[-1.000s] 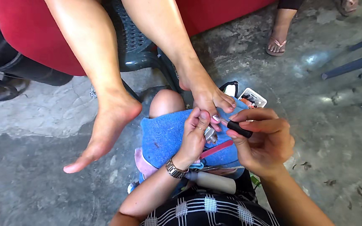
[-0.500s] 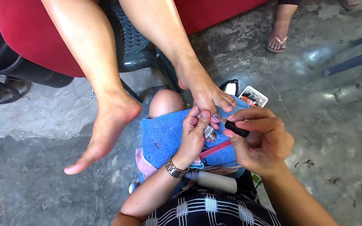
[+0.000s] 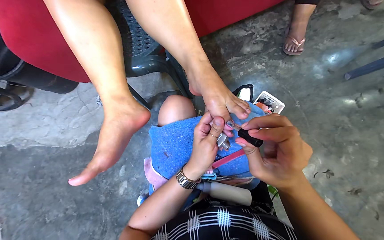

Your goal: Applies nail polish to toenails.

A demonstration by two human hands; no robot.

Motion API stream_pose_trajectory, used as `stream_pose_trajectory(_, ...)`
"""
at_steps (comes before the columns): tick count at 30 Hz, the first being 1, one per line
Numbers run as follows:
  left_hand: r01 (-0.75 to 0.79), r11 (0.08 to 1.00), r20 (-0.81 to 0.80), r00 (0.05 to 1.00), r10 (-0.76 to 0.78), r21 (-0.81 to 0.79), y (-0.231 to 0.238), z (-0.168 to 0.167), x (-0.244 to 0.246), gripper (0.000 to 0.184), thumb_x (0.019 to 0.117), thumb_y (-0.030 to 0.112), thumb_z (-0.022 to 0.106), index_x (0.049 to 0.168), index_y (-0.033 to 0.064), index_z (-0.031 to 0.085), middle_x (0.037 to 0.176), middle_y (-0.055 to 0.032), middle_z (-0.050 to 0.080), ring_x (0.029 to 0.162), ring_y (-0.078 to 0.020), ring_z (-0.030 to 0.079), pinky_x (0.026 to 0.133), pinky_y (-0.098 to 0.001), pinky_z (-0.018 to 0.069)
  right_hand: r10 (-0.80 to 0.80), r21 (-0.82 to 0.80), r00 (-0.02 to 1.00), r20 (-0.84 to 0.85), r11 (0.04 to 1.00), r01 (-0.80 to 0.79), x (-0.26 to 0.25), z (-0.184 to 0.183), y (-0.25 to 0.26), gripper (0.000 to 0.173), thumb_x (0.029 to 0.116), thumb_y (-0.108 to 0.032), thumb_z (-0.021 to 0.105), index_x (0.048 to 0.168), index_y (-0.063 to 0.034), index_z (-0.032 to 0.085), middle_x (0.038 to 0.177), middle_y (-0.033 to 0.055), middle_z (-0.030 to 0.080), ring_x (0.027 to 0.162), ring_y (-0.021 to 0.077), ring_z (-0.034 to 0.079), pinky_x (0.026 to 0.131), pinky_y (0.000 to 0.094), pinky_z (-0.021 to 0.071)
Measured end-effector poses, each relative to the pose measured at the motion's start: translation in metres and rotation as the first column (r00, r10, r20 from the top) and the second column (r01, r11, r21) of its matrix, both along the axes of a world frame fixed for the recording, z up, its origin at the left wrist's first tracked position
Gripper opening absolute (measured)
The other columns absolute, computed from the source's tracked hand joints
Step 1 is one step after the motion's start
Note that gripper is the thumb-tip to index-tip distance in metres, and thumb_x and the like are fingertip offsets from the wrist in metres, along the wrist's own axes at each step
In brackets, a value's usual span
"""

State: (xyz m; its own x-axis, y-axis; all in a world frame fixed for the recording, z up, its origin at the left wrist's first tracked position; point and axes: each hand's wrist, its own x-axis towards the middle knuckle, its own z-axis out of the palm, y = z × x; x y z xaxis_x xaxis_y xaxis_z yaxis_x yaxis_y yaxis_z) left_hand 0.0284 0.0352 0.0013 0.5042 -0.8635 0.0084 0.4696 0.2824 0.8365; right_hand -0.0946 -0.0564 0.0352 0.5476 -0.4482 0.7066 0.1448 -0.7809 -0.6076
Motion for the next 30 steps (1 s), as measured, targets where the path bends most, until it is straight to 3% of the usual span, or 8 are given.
stream_pose_trajectory(12, -0.016, 1.0, 0.095, 0.995, 0.014, 0.023, -0.0001, -0.0007, -0.0001, 0.026, 0.1078, 0.036, 0.048, 0.113, 0.0139, 0.062, 0.081, -0.0011, 0.066, 0.06, -0.0044, 0.06, 0.051, -0.0174, 0.0504, 0.009, 0.023, 1.0, 0.005, 1.0, -0.009, 0.0003, -0.0004, 0.0, 0.018, 0.0946, -0.01, 0.07, 0.106, -0.007, 0.056, 0.108, 0.0043, 0.062, 0.101, 0.0095, 0.064, 0.084, 0.0222, 0.0566)
stream_pose_trajectory(30, 0.006, 1.0, 0.162, 0.987, -0.005, 0.0, -0.0017, -0.0015, -0.0002, 0.033, 0.1085, 0.042, 0.042, 0.107, 0.0138, 0.059, 0.082, -0.0009, 0.064, 0.061, -0.0052, 0.06, 0.05, -0.0183, 0.0499, 0.066, 0.09, 0.997, 0.046, 0.993, -0.07, -0.0044, -0.0023, -0.0056, 0.019, 0.0952, -0.011, 0.069, 0.108, -0.007, 0.055, 0.107, 0.0039, 0.062, 0.101, 0.01, 0.063, 0.086, 0.0238, 0.0558)
